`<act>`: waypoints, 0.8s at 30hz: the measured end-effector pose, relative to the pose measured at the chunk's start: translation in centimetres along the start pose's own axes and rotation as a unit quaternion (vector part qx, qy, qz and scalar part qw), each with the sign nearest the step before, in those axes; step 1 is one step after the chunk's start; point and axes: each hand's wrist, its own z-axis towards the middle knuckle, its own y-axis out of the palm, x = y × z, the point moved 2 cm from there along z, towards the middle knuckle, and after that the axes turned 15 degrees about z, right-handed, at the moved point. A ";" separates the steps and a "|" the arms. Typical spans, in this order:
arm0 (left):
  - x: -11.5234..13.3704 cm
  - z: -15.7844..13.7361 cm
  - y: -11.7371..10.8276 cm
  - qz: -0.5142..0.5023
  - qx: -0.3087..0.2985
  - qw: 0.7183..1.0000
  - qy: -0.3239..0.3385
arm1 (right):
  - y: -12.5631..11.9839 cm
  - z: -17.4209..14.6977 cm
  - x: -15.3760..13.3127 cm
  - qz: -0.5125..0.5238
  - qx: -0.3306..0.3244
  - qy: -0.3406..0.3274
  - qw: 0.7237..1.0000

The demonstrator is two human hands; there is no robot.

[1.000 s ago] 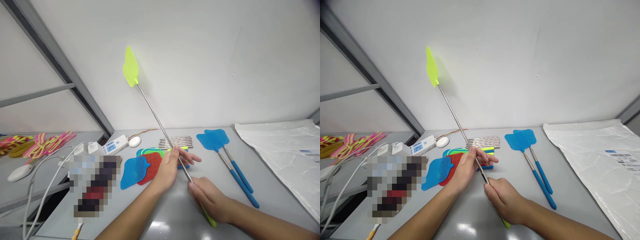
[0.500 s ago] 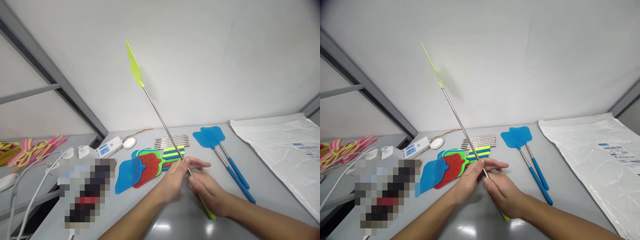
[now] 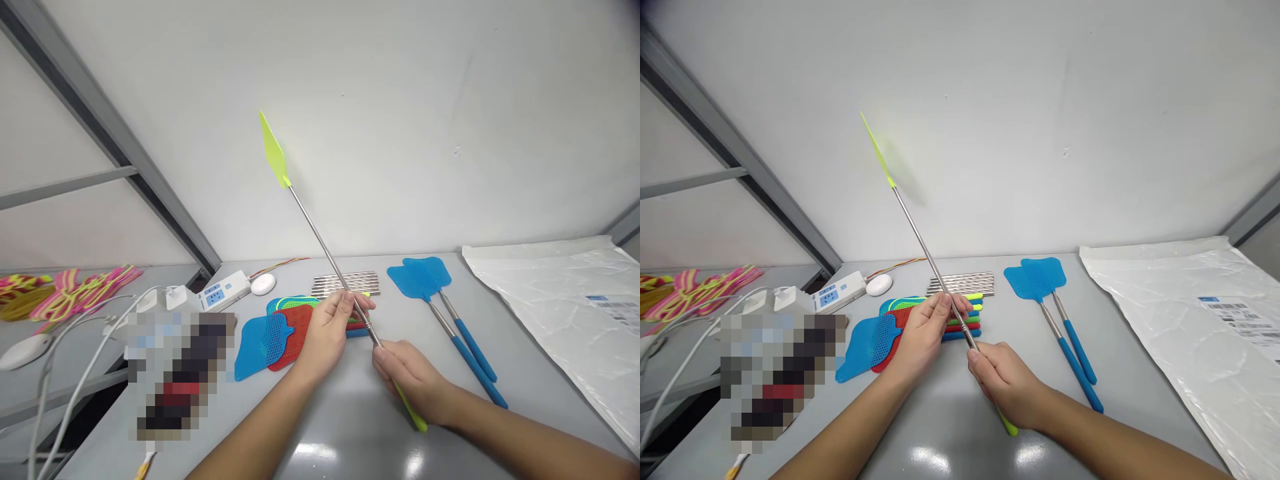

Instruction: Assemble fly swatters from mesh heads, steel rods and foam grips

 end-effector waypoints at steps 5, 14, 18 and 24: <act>-0.2 0.2 -0.7 0.045 -0.026 0.999 0.010 | 0.1 -0.4 0.3 0.001 0.002 0.007 1.000; -0.3 -0.3 -0.3 0.063 -0.090 0.994 -0.023 | -0.1 -0.3 0.2 0.020 0.012 0.018 1.000; -0.8 0.2 -0.7 0.029 -0.017 0.999 -0.032 | 0.0 -0.2 0.0 -0.022 -0.004 0.018 1.000; -0.8 1.6 -3.7 -0.097 0.163 0.982 -0.017 | 0.4 -0.3 -0.4 -0.065 -0.065 0.039 0.995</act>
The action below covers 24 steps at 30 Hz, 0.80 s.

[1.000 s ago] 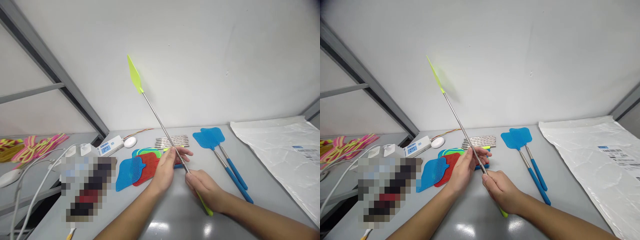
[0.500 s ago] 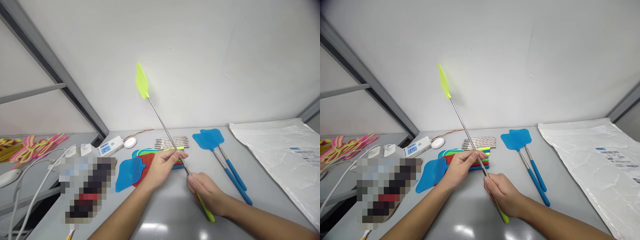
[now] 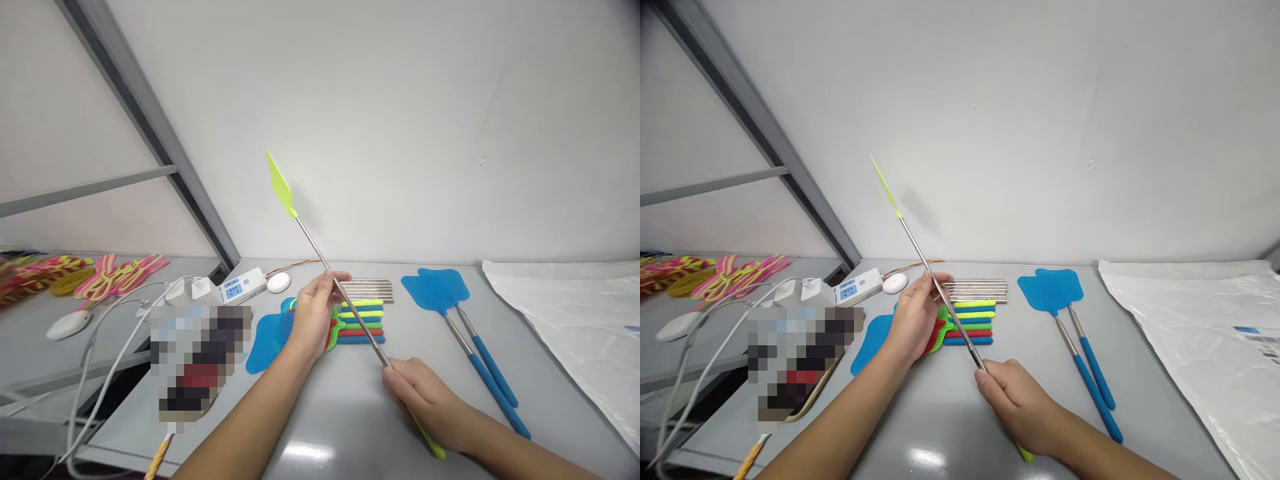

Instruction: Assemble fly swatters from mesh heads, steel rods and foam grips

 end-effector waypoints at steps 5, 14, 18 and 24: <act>1.2 0.8 -1.6 -0.013 0.077 0.996 0.044 | 0.2 0.0 -0.2 -0.047 -0.018 0.019 0.999; 0.5 0.0 -0.5 0.023 0.058 0.998 0.004 | 0.0 -0.1 0.2 -0.008 -0.014 0.030 0.999; -0.1 -0.3 0.0 0.047 0.025 0.998 -0.023 | -0.1 -0.2 0.4 0.023 -0.006 0.020 1.000; -0.4 -1.5 1.2 0.107 -0.044 0.992 -0.041 | 0.0 -0.2 0.7 0.105 0.023 0.038 0.993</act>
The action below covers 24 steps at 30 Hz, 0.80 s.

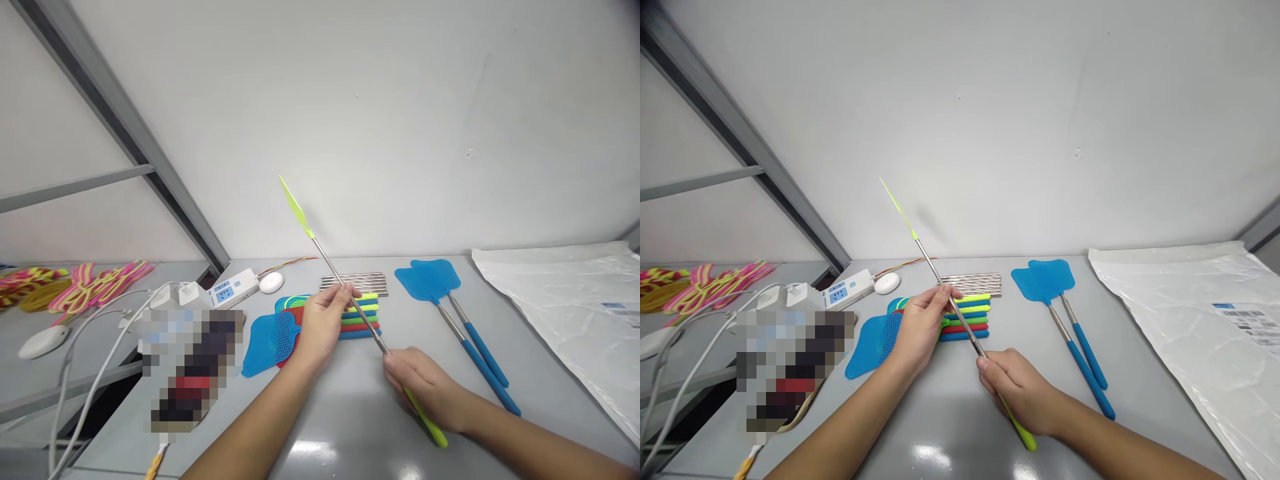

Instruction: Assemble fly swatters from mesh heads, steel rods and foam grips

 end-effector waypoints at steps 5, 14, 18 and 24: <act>-0.3 -1.8 2.4 0.055 -0.120 0.991 0.015 | -0.3 0.1 0.2 0.063 0.044 -0.025 0.997; -0.3 -2.4 3.0 0.076 -0.164 0.983 0.033 | -1.1 0.5 0.1 0.020 0.059 -0.073 0.995; -0.6 -1.9 2.9 0.009 -0.133 0.991 0.016 | -1.3 0.7 -0.3 -0.003 0.059 -0.082 0.995; 0.0 -0.5 1.3 -0.083 -0.023 0.996 0.012 | -0.9 0.7 -0.4 0.002 0.030 -0.064 0.997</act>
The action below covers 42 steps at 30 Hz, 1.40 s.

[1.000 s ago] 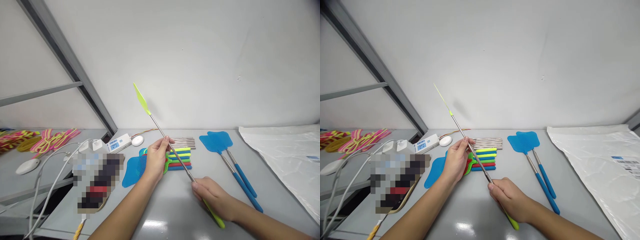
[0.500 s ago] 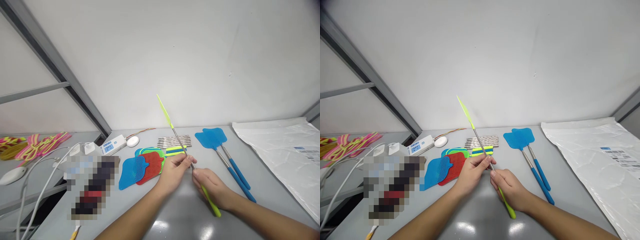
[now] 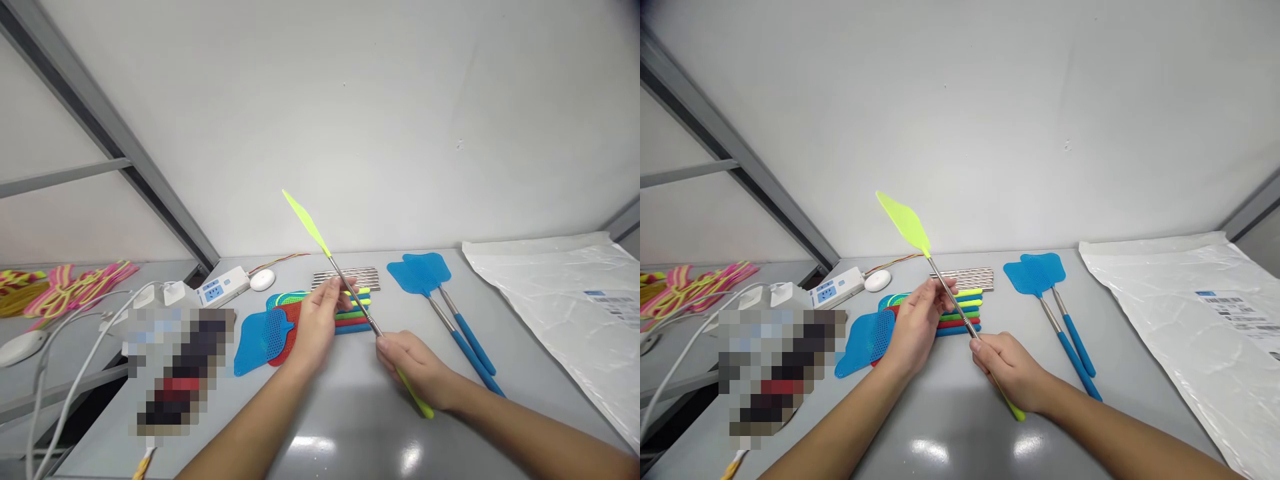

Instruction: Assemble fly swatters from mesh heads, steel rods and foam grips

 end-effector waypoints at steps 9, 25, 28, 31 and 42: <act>1.1 1.0 -2.0 -0.069 0.128 0.989 0.020 | 0.2 0.2 -0.3 -0.003 -0.060 0.050 0.997; 0.3 0.6 -1.3 0.058 0.015 0.998 -0.005 | 0.0 -0.1 0.0 0.052 -0.054 0.044 0.996; -0.3 -0.3 0.2 0.097 -0.077 0.992 -0.020 | -0.2 -0.2 0.3 0.096 -0.022 0.043 0.994; -0.9 -1.3 1.6 0.117 -0.153 0.981 -0.031 | -0.4 -0.1 0.9 0.148 0.001 0.054 0.987; -0.8 -1.1 1.8 -0.081 -0.116 0.988 -0.066 | -0.5 0.3 0.4 0.138 0.016 0.058 0.989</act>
